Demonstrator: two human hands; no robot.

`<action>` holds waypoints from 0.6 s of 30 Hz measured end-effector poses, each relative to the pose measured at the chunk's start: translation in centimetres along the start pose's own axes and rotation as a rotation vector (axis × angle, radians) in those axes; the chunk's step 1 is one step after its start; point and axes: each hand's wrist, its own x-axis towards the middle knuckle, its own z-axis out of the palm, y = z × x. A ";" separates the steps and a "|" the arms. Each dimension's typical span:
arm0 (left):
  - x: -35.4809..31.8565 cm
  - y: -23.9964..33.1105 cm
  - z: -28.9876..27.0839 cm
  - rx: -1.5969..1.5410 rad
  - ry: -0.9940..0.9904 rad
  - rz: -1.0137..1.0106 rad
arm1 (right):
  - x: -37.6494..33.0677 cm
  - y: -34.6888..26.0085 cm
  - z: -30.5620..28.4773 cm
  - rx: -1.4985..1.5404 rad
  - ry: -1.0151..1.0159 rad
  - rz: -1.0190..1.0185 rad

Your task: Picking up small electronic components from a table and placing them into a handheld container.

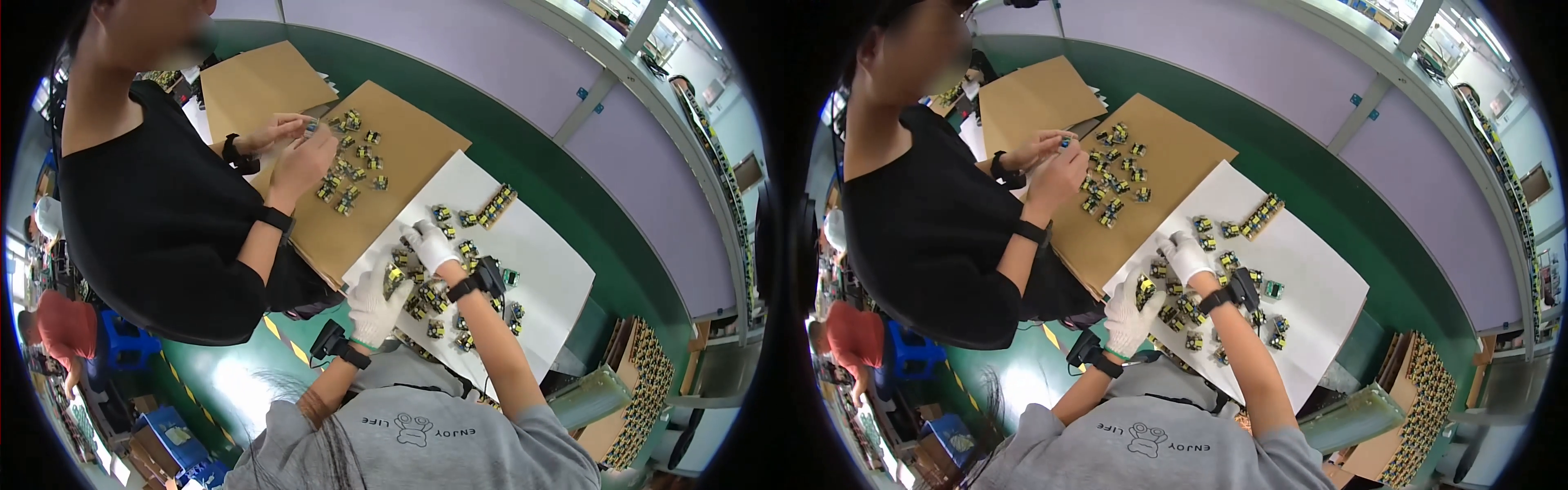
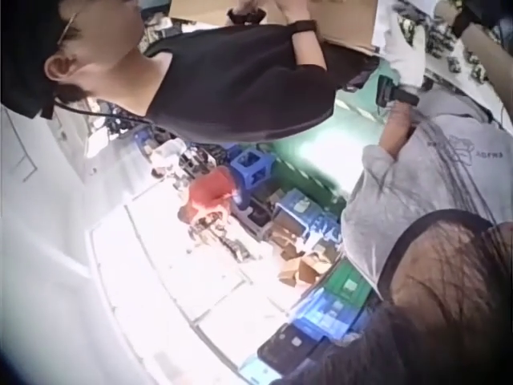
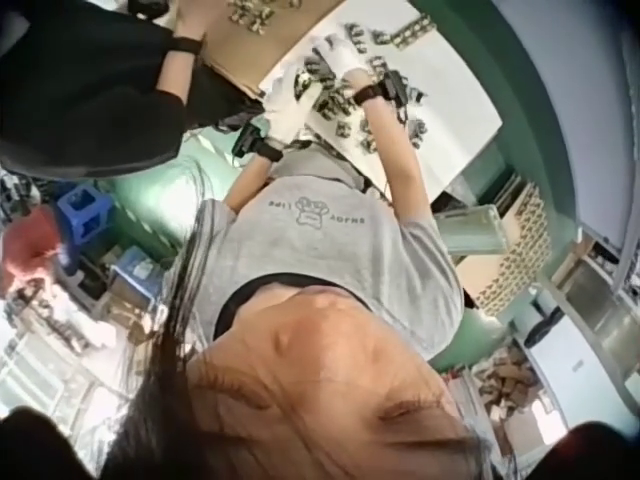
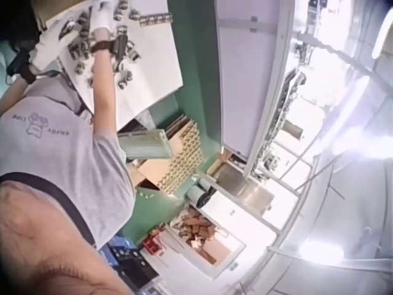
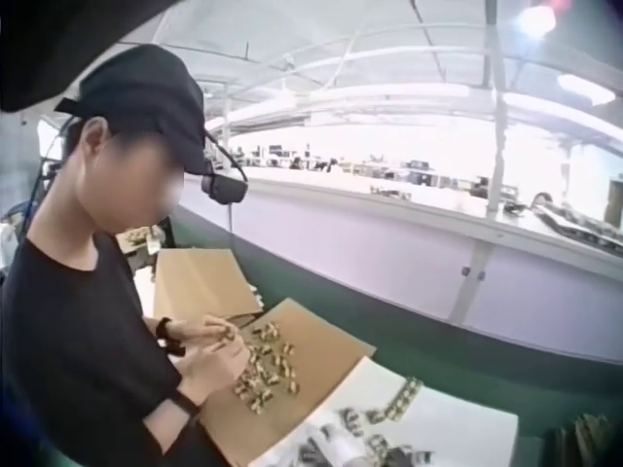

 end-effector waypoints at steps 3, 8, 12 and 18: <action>0.7 -0.3 -0.1 0.034 0.003 -0.043 | 1.6 -0.1 0.5 -0.245 0.053 -0.092; 1.7 -1.1 0.9 0.009 0.023 -0.108 | -0.2 -2.6 -0.4 -0.477 0.424 -0.096; 2.3 -1.3 2.4 0.302 -0.173 0.004 | -3.6 -2.7 1.5 -0.193 0.119 -0.125; 3.4 0.2 2.7 0.032 -0.062 -0.047 | -1.6 -1.9 0.9 0.354 -0.101 -0.049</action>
